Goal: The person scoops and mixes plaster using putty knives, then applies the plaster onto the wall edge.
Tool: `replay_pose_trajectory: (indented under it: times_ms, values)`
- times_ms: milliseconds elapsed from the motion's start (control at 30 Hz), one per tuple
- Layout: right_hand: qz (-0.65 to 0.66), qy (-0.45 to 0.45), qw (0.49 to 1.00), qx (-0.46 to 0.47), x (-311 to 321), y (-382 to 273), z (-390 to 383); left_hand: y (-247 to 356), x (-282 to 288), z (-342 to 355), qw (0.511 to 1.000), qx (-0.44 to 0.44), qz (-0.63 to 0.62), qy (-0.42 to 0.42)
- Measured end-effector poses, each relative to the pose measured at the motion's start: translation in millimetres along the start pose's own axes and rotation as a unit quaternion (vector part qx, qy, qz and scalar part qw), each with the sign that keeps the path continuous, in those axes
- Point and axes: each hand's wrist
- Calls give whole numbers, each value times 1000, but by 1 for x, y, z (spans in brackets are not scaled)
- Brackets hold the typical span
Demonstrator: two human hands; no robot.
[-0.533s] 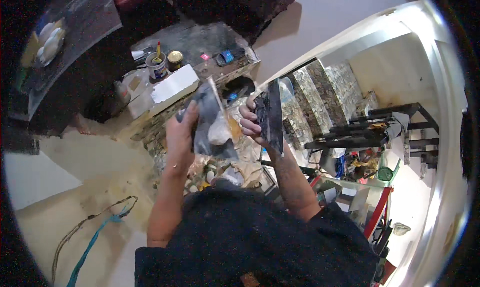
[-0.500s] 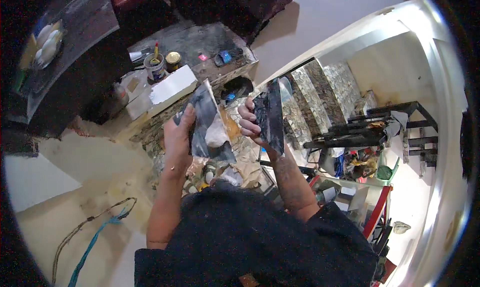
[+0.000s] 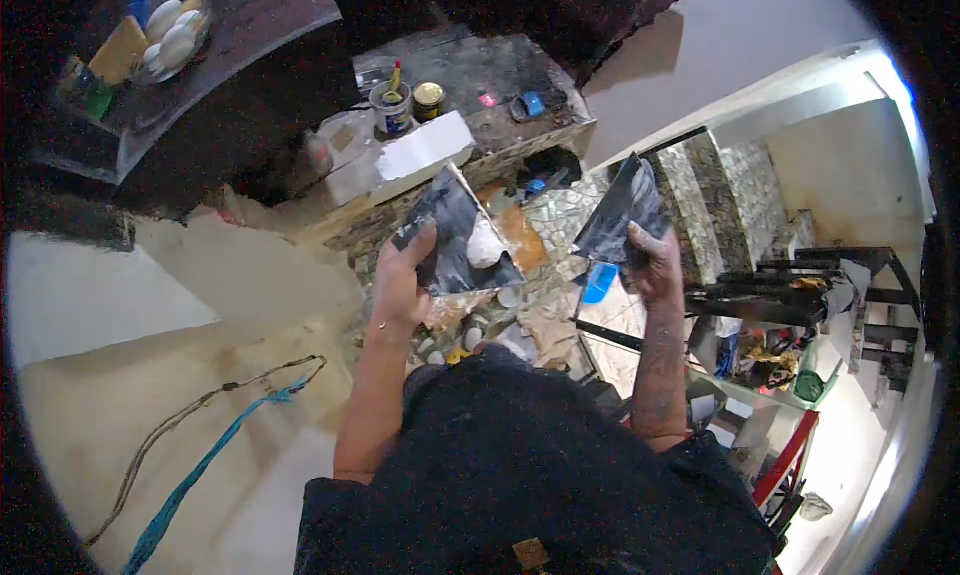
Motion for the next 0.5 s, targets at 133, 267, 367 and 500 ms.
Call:
replay_pose_trajectory:
  times_ms: [133, 267, 367, 500]
  values:
    - [-353, -94, 899, 241, -29, -15, 0, 12, -20, -8, 989, 44, 130, 58]
    - [-490, -277, 719, 407, -84, 1, -3, 9, -17, 14, 953, -10, 304, -14]
    - [-574, -313, 662, 366, -92, 24, 1, -14, -16, 37, 983, 30, 175, -37]
    - [-541, -323, 684, 368, -77, 67, 9, -19, -19, 62, 942, -36, 333, -18]
Point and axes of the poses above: each hand's wrist, its own z-axis towards the middle knuckle, its own x-axis out of the back of the hand, y = z × x, and after that the axes turned 13 degrees about y, right-handed
